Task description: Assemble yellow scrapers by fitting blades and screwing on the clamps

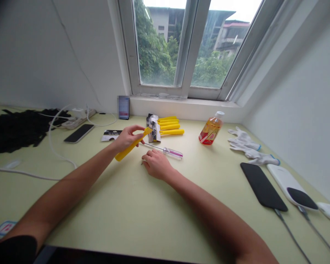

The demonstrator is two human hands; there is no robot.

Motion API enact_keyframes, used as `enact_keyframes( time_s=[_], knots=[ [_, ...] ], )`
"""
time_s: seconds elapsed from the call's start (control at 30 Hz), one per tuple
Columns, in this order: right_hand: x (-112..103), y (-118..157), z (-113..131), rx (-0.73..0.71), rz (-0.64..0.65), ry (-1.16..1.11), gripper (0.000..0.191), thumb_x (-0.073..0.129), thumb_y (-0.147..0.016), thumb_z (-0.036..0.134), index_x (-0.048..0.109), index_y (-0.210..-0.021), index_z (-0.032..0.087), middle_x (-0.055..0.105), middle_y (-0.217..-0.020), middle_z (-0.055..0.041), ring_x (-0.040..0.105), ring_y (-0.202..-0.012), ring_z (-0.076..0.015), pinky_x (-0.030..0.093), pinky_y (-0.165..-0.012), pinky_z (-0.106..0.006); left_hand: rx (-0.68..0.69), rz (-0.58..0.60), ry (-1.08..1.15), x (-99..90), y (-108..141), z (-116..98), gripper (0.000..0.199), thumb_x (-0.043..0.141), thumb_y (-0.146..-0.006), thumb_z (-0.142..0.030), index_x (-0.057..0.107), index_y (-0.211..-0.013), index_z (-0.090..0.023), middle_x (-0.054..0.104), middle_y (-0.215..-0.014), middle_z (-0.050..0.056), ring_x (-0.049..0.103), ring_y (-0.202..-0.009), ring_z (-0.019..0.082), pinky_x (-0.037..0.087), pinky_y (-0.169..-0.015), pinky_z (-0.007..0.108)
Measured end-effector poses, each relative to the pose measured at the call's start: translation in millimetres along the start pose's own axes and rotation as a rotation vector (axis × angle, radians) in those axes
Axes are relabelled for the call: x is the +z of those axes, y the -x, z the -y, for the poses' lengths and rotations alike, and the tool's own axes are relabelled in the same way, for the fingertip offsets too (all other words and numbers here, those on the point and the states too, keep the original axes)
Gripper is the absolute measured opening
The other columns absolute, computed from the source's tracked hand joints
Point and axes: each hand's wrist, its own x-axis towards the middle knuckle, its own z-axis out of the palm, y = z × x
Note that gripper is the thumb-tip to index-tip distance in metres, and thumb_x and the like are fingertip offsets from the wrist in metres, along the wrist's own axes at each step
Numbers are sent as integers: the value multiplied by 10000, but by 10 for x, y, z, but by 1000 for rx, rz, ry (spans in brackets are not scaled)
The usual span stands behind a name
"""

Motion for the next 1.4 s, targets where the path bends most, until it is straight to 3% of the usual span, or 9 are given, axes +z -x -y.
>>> enact_keyframes(
  time_s=[0.17,0.37,0.5,0.6,0.73,0.8,1.0,1.3,1.4],
  knots=[
    [-4,14,55,-25,12,14,212,556,-927,263,685,-1081,196,671,-978,-87,580,-908,-198,437,-800,-322,-33,-109,184,-91,-31,40,467,796,-699,-431,618,-1039,-166,587,-1307,141,719,-611,175,498,-413,209],
    [89,-1,81,-77,19,16,223,486,-964,231,700,-921,184,673,-892,-78,575,-834,-178,420,-758,-305,-64,-94,316,-96,-28,-7,484,841,-648,-385,604,-1011,-170,599,-1269,137,719,-600,198,516,-403,235],
    [-3,-18,84,-57,-16,2,178,501,-943,184,673,-902,168,679,-855,-73,594,-800,-171,436,-730,-298,-108,-52,413,-96,-17,-19,493,856,-642,-368,600,-1023,-187,621,-1204,109,723,-630,208,538,-424,244],
    [-229,-60,37,13,-132,-110,168,490,-951,193,656,-939,180,697,-885,-47,612,-777,-138,465,-719,-266,-111,14,489,-81,-1,-31,472,853,-659,-351,592,-1023,-201,624,-1166,82,726,-645,212,548,-439,247],
    [-588,-113,-64,133,-438,-398,120,558,-918,253,665,-941,203,720,-883,-21,632,-746,-137,501,-693,-277,-95,147,529,30,57,-80,432,826,-707,-352,577,-1030,-210,618,-1175,80,729,-672,215,560,-461,257],
    [-706,-121,-100,173,-529,-428,115,581,-905,277,671,-925,209,722,-872,-19,632,-739,-147,510,-706,-303,-91,204,537,118,100,-121,418,812,-726,-360,571,-1036,-215,612,-1188,84,729,-688,215,569,-471,269],
    [-788,-105,-102,135,-645,-348,107,590,-903,266,686,-907,218,635,-912,-53,604,-839,-173,510,-751,-331,-66,256,568,318,220,-271,351,785,-759,-339,547,-978,-204,582,-1185,69,727,-783,248,583,-465,290],
    [-812,-102,-89,164,-694,-375,49,635,-863,242,664,-898,221,557,-959,-52,570,-922,-184,491,-790,-335,-76,233,593,387,270,-350,390,811,-724,-327,509,-928,-188,583,-1155,63,722,-811,242,572,-460,252],
    [-816,-115,-112,186,-691,-395,120,650,-838,247,606,-947,221,584,-999,-53,572,-965,-197,480,-795,-336,-77,258,593,393,277,-364,393,812,-721,-320,500,-923,-190,584,-1155,61,722,-820,254,585,-473,274]
  ],
)
